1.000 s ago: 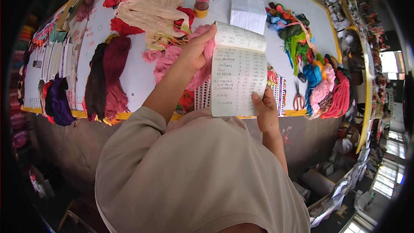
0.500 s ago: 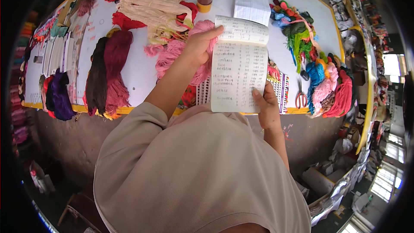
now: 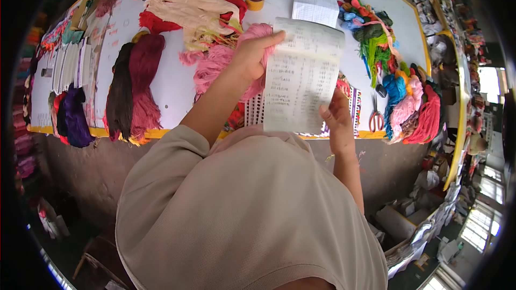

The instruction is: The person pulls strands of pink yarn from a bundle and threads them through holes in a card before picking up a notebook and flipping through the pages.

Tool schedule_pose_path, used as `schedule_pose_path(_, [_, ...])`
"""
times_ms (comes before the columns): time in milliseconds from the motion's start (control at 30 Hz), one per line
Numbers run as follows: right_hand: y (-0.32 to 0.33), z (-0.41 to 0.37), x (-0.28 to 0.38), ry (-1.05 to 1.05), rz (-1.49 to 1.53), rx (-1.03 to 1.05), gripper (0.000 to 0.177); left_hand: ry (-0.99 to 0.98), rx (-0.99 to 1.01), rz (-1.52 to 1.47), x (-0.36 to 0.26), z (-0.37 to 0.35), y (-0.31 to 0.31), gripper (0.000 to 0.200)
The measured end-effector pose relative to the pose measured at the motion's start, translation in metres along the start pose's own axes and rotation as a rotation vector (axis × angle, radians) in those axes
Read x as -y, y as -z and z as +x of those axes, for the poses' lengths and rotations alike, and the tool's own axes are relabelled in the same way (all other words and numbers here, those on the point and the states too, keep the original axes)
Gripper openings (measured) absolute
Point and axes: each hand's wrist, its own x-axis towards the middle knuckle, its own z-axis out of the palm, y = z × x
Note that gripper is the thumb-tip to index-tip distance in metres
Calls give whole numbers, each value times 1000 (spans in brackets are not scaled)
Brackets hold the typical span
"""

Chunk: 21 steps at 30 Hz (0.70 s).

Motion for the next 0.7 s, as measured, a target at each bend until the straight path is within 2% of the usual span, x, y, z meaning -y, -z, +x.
schedule_pose_path(67, [9, 15, 8, 265, -161, -106, 55, 29, 1, 69, 1, -15, -21, 32])
schedule_pose_path(100, [12, 23, 16, 336, -149, -161, 57, 30, 23, 80, 3, -17, -26, 32])
schedule_pose_path(167, [13, 24, 53, 299, -115, -210, 52, -199, 216, 360, 8, -27, -39, 18])
schedule_pose_path(200, [20, 28, 64, 169, -95, -234, 42, -184, 227, 311, 11, -35, -52, 16])
schedule_pose_path(233, [20, 31, 67, 179, -94, -250, 42, -180, 245, 316, 11, -44, -62, 16])
schedule_pose_path(300, [13, 38, 70, 258, 195, -196, 34, -183, 190, 328, 8, -54, -73, 14])
schedule_pose_path(333, [13, 40, 70, 302, 137, -209, 31, -286, 219, 451, 8, -51, -67, 12])
schedule_pose_path(367, [11, 40, 69, 307, 134, -208, 31, -290, 222, 449, 10, -48, -64, 12])
schedule_pose_path(433, [9, 39, 65, 355, 140, -193, 31, -348, 224, 245, 11, -47, -61, 11])
schedule_pose_path(567, [2, 39, 53, 310, 132, -129, 31, -372, 242, 194, 11, -36, -52, 12])
schedule_pose_path(667, [-3, 34, 57, 316, 89, -117, 32, -271, 248, 138, 10, -39, -56, 17])
schedule_pose_path(700, [-5, 33, 59, 296, 72, -118, 33, -206, 169, 148, 12, -39, -55, 20])
